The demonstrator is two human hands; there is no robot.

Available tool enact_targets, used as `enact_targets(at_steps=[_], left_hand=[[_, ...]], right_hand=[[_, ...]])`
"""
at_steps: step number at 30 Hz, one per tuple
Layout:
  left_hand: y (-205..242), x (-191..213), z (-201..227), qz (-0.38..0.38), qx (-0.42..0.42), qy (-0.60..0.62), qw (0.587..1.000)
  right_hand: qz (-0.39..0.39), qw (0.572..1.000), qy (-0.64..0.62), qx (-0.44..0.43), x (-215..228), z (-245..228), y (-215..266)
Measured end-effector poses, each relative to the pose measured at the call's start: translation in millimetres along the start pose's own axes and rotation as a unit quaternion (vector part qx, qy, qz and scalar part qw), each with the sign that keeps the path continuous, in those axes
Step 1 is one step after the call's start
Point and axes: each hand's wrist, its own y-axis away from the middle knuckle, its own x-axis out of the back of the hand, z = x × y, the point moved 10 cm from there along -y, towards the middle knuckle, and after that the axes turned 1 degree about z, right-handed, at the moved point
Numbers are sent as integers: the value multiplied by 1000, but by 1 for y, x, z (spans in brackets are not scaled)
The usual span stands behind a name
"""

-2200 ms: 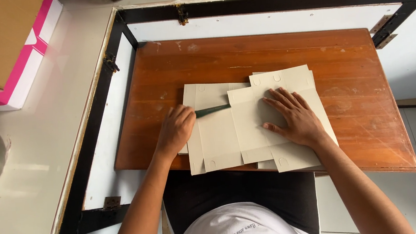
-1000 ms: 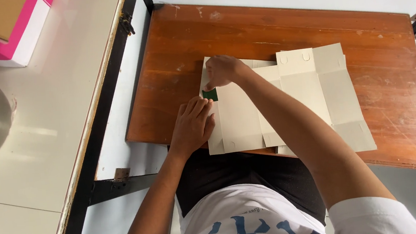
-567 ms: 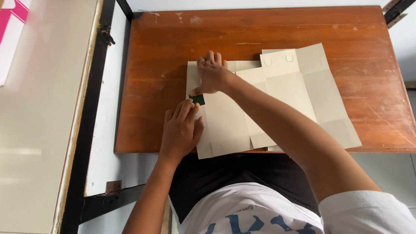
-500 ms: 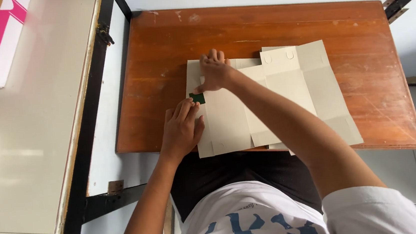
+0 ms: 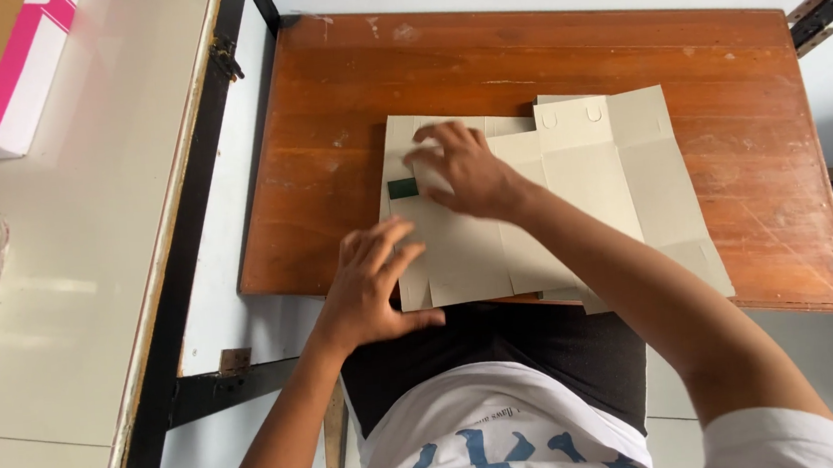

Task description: Assembling a decorative cardboard box by folding flat sheets and tucking in tabs.

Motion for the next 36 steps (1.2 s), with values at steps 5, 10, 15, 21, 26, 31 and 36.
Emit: enact_targets(at_steps=[5, 10, 15, 21, 26, 31, 36], left_hand=[[34, -17, 19, -41, -76, -54, 995], [4, 2, 28, -66, -35, 26, 997], [-28, -26, 0, -90, 14, 111, 990], [-43, -49, -41, 4, 97, 179, 979], [-40, -33, -31, 89, 156, 127, 976], [-36, -41, -41, 62, 201, 92, 973], [-44, -35, -52, 7, 203, 22, 979]], right_hand=[[-64, 986, -57, 143, -18, -29, 58], [-62, 988, -76, 123, -12, -3, 69], [-62, 992, -71, 86, -9, 24, 65], [-14, 997, -32, 71, -13, 49, 62], [259, 947, -59, 181, 20, 34, 90], [64, 976, -175, 109, 15, -9, 78], [-56, 996, -27, 59, -19, -17, 60]])
